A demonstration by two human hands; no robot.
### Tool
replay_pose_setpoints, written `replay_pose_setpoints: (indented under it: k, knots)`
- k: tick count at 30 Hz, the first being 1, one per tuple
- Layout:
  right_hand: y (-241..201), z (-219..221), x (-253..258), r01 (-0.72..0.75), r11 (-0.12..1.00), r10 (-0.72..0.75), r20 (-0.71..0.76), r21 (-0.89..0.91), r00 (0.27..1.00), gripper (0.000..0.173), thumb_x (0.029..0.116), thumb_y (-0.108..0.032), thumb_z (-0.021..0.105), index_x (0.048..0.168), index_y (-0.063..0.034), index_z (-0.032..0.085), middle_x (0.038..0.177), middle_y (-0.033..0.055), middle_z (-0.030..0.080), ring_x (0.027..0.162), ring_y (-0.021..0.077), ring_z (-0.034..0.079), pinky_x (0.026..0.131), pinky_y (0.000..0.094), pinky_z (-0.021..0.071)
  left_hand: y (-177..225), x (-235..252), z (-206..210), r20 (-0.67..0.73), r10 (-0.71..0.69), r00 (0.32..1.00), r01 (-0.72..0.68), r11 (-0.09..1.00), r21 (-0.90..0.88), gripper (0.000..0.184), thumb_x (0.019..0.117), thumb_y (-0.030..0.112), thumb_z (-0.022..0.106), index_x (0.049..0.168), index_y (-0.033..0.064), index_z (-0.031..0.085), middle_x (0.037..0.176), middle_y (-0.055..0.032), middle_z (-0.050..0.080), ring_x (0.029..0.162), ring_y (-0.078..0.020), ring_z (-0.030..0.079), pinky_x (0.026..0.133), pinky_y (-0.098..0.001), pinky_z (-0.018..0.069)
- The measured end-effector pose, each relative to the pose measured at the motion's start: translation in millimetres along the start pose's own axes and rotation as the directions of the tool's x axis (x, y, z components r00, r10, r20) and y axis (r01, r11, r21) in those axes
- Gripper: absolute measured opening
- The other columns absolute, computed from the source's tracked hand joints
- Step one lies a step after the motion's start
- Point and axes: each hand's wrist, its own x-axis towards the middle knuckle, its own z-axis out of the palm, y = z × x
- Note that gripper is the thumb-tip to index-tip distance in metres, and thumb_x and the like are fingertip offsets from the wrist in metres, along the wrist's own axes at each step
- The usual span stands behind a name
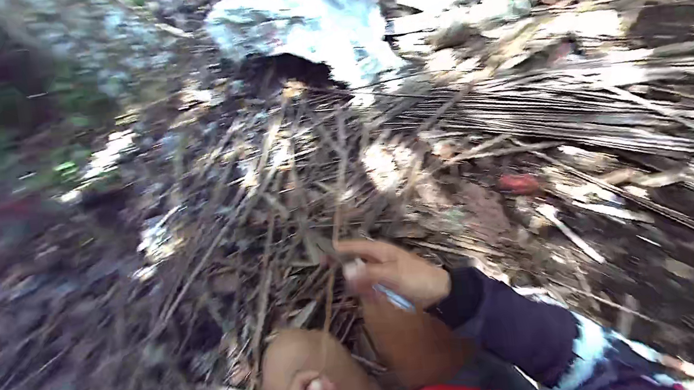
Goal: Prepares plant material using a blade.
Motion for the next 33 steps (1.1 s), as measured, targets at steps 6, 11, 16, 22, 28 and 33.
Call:
replay_pose_setpoints:
  k: [6,11,16,22,28,33]
  knots:
    - [2,-19,10,0.078,0.995,-0.082,-0.057,-0.062,0.995,0.03,0.1016,-0.027,0.055,0.126,-0.0121,0.065,0.071,-0.012,0.057,0.056,-0.005,0.048,0.054,0.0148,0.0436,1,-6,-3,-0.051,-0.042,0.998,0.039,0.998,-0.043,0.016,0.1052,0.026,0.052,0.101,0.0263,0.068,0.064,0.0213,0.053,0.053,0.0107,0.043,0.05,-0.0101,0.0371]
    - [-4,-36,25,0.182,0.983,-0.174,-0.204,0.024,0.963,0.031,0.1014,-0.024,0.049,0.129,-0.016,0.06,0.065,-0.011,0.051,0.052,-0.0015,0.047,0.05,0.016,0.0428,0,-15,-2,-0.014,-0.094,0.995,0.092,0.992,-0.084,0.02,0.1061,0.019,0.048,0.1,0.0216,0.067,0.063,0.0203,0.051,0.053,0.0094,0.044,0.051,-0.0113,0.0375]
    - [12,-2,11,-0.064,0.998,0.059,0.216,0.016,0.975,0.035,0.1011,-0.026,0.054,0.133,-0.0131,0.059,0.072,-0.0137,0.054,0.055,-0.0052,0.046,0.05,0.0134,0.0403,-2,-17,-13,-0.028,-0.113,0.993,0.109,0.986,-0.127,0.021,0.106,0.018,0.047,0.1,0.0228,0.066,0.061,0.021,0.051,0.052,0.0096,0.044,0.05,-0.0112,0.0374]
    - [-12,-37,32,0.197,0.98,-0.194,-0.15,0.008,0.97,0.031,0.0997,-0.02,0.053,0.127,-0.0137,0.065,0.065,-0.0094,0.053,0.051,-0.0021,0.046,0.05,0.0139,0.0408,-14,-30,-19,-0.075,-0.124,0.989,0.123,0.992,-0.021,0.024,0.1051,0.009,0.042,0.105,0.0127,0.066,0.069,0.0164,0.061,0.057,0.0081,0.052,0.054,-0.0113,0.0434]
    - [-6,-20,30,0.098,0.991,-0.108,-0.115,-0.088,0.987,0.031,0.0985,-0.023,0.055,0.127,-0.0118,0.063,0.065,-0.0103,0.051,0.05,-0.0017,0.044,0.049,0.0147,0.0393,3,3,-4,-0.158,0.128,0.979,-0.108,0.986,0.129,0.026,0.1048,0.021,0.053,0.118,0.0052,0.07,0.08,0.0136,0.067,0.067,0.0075,0.058,0.06,-0.0109,0.0485]
    - [15,18,15,-0.058,0.993,0.071,0.125,-0.106,0.99,0.038,0.1026,-0.021,0.05,0.137,-0.0038,0.054,0.074,-0.0091,0.051,0.056,-0.0029,0.044,0.052,0.0157,0.0391,3,12,6,-0.235,0.186,0.954,-0.16,0.979,0.126,0.018,0.1027,0.015,0.055,0.105,0.0093,0.072,0.071,0.0164,0.061,0.058,0.0111,0.05,0.053,-0.0073,0.0415]
